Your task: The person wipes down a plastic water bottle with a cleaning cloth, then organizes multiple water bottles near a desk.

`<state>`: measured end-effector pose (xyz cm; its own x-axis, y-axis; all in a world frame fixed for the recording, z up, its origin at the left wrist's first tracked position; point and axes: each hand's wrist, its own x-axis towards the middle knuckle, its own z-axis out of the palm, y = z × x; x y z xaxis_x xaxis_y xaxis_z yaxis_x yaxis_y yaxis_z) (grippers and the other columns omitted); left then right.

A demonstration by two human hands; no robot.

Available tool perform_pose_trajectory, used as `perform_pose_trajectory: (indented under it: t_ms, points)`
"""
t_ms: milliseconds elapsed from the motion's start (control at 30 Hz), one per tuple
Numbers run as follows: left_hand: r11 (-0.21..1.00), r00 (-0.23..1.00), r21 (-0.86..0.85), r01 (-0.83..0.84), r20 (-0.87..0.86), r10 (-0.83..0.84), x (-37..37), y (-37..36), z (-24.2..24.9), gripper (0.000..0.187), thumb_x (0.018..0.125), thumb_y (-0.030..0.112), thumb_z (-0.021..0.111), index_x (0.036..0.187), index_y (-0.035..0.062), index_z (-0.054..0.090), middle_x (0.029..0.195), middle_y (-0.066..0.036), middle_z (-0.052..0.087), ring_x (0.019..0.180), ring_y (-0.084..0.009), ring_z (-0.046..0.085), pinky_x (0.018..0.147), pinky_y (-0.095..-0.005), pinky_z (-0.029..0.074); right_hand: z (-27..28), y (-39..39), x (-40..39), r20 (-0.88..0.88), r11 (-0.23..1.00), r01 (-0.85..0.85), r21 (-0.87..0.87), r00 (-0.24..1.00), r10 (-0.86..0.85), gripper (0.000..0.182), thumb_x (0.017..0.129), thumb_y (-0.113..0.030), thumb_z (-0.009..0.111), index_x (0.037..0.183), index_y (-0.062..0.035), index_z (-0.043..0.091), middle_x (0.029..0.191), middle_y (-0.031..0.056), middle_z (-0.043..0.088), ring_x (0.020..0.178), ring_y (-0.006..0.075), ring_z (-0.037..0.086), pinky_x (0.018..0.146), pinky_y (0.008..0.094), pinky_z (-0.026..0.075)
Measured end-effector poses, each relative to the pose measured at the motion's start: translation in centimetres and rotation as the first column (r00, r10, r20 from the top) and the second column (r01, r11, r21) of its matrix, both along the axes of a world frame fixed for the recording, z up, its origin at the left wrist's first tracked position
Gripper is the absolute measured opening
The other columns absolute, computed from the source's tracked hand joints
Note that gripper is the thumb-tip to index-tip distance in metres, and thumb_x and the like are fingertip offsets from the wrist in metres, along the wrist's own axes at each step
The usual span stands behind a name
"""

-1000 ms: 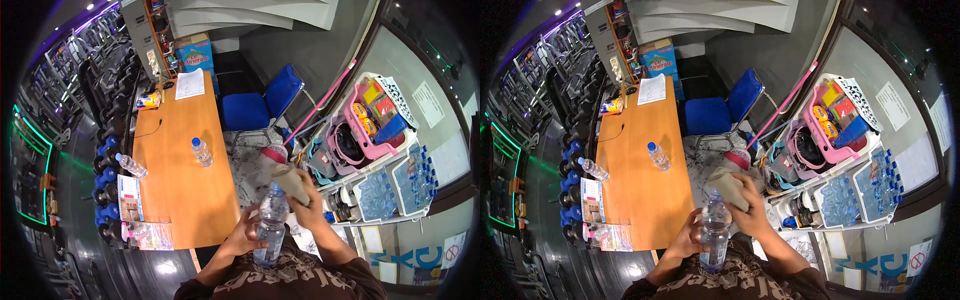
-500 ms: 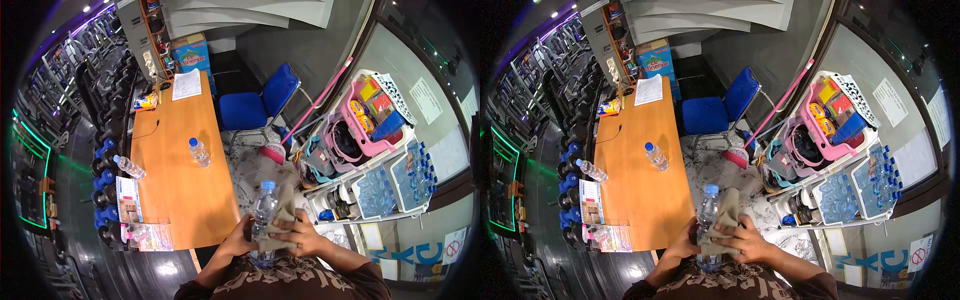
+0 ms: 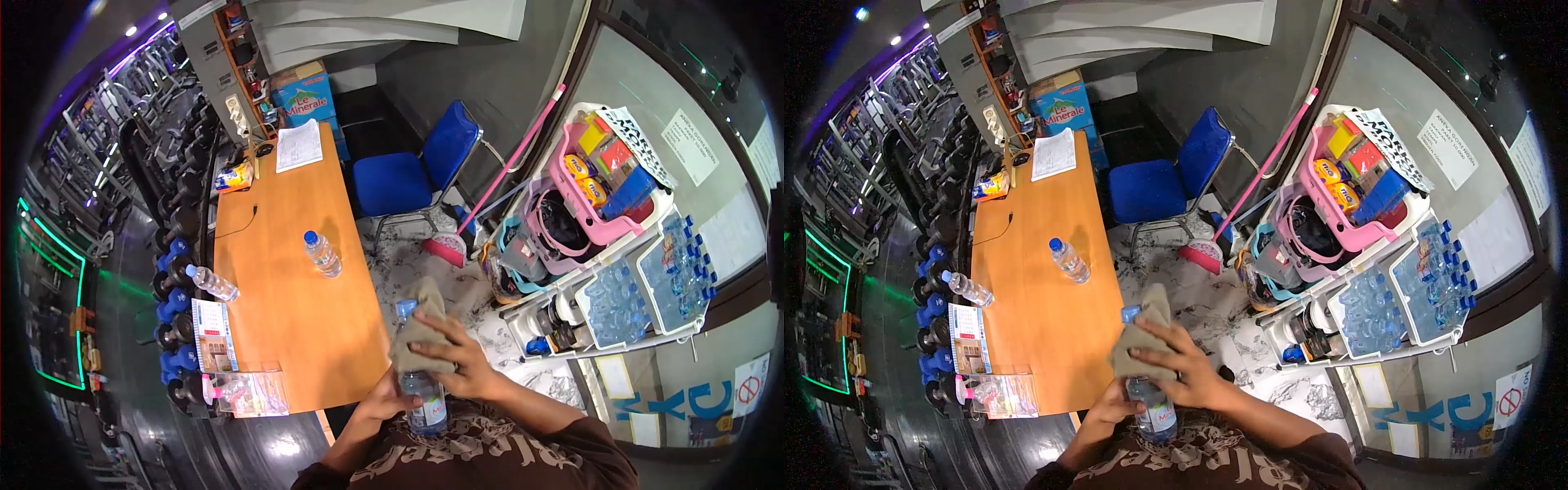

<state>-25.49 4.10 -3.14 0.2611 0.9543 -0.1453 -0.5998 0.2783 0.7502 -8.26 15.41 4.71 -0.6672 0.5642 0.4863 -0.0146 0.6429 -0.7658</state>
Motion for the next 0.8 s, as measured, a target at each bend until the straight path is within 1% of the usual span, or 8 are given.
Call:
perform_pose_trajectory:
  t_ms: [133, 267, 300, 333, 400, 533, 633, 800]
  points:
    - [0.990, 0.995, 0.095, -0.100, 0.037, 0.097, -1.2, -0.5, -1.1, 0.101, 0.072, 0.007, 0.081, 0.151, 0.0015, 0.018, 0.144, -0.011, 0.043, 0.132, -0.0240, 0.044, 0.110, -0.0377, 0.035, -1.2, -1.9, 2.8, 0.184, 0.981, -0.188, 0.044, 0.967, 0.177, 0.044, 0.074, -0.005, 0.067, 0.118, -0.0096, 0.069, 0.142, 0.0159, 0.052, 0.129, 0.0367, 0.048, 0.105, 0.0476, 0.036]
    - [0.970, 0.995, 0.242, 0.033, -0.098, -0.009, -2.8, -0.1, -1.0, 0.090, 0.078, 0.007, 0.074, 0.150, 0.0022, 0.021, 0.144, -0.011, 0.044, 0.131, -0.0232, 0.045, 0.110, -0.0378, 0.034, -2.4, -1.6, 4.2, -0.013, 0.964, -0.230, -0.130, 0.973, 0.231, 0.044, 0.071, -0.003, 0.067, 0.114, -0.0076, 0.069, 0.133, 0.0143, 0.060, 0.123, 0.0340, 0.055, 0.100, 0.0458, 0.040]
    - [0.990, 0.993, 0.092, 0.109, -0.050, -0.105, -3.6, -0.5, -1.4, 0.087, 0.079, 0.007, 0.073, 0.149, -0.0001, 0.022, 0.144, -0.012, 0.044, 0.132, -0.0229, 0.044, 0.111, -0.0381, 0.032, -2.3, -0.2, 4.3, -0.014, 0.964, -0.220, -0.149, 0.975, 0.220, 0.040, 0.073, -0.001, 0.066, 0.113, -0.0050, 0.069, 0.131, 0.0163, 0.060, 0.119, 0.0335, 0.058, 0.099, 0.0463, 0.041]
    - [0.986, 0.994, 0.132, 0.105, -0.027, -0.102, -3.4, -0.3, -0.7, 0.086, 0.080, 0.008, 0.073, 0.149, -0.0007, 0.022, 0.144, -0.013, 0.043, 0.133, -0.0227, 0.043, 0.111, -0.0380, 0.033, -0.2, -0.2, 3.6, -0.114, 0.966, -0.057, -0.254, 0.993, 0.028, 0.037, 0.076, 0.001, 0.066, 0.113, -0.0029, 0.068, 0.135, 0.0179, 0.056, 0.118, 0.0342, 0.057, 0.101, 0.0447, 0.043]
    - [0.971, 0.994, 0.215, 0.101, 0.015, -0.107, -2.2, 0.9, 1.5, 0.085, 0.081, 0.009, 0.073, 0.148, -0.0019, 0.022, 0.144, -0.013, 0.043, 0.133, -0.0222, 0.042, 0.110, -0.0380, 0.033, 1.0, 0.8, 2.9, -0.005, 0.910, 0.169, -0.380, 0.983, -0.184, 0.040, 0.077, 0.003, 0.065, 0.117, -0.0027, 0.067, 0.141, 0.0195, 0.050, 0.125, 0.0353, 0.053, 0.104, 0.0416, 0.042]
    - [0.972, 0.988, 0.224, 0.066, 0.124, -0.095, 0.0, 1.1, 0.6, 0.090, 0.078, 0.005, 0.076, 0.148, -0.0010, 0.022, 0.141, -0.013, 0.045, 0.133, -0.0239, 0.042, 0.109, -0.0399, 0.034, 3.0, 2.4, -0.6, -0.084, 0.991, 0.068, -0.119, 0.993, -0.079, 0.045, 0.078, 0.002, 0.065, 0.122, -0.0051, 0.066, 0.147, 0.0207, 0.043, 0.131, 0.0378, 0.048, 0.107, 0.0404, 0.040]
    - [0.995, 0.996, 0.048, 0.091, 0.003, -0.091, -1.4, -0.2, -1.1, 0.094, 0.075, -0.003, 0.076, 0.150, 0.0030, 0.021, 0.141, -0.010, 0.045, 0.133, -0.0231, 0.043, 0.109, -0.0394, 0.036, 1.4, 0.6, -1.0, -0.101, 0.996, 0.033, -0.086, 0.994, -0.041, 0.050, 0.077, 0.001, 0.062, 0.125, -0.0105, 0.065, 0.151, 0.0206, 0.038, 0.136, 0.0392, 0.041, 0.109, 0.0465, 0.034]
    - [0.984, 0.997, 0.161, -0.076, -0.002, 0.077, -2.1, -0.5, -1.0, 0.090, 0.076, -0.005, 0.074, 0.150, 0.0029, 0.023, 0.144, -0.010, 0.043, 0.134, -0.0221, 0.042, 0.109, -0.0386, 0.037, -1.1, -1.4, 1.6, 0.117, 0.984, -0.180, 0.000, 0.977, 0.178, 0.058, 0.072, 0.001, 0.061, 0.128, -0.0139, 0.063, 0.152, 0.0136, 0.041, 0.134, 0.0353, 0.043, 0.107, 0.0521, 0.029]
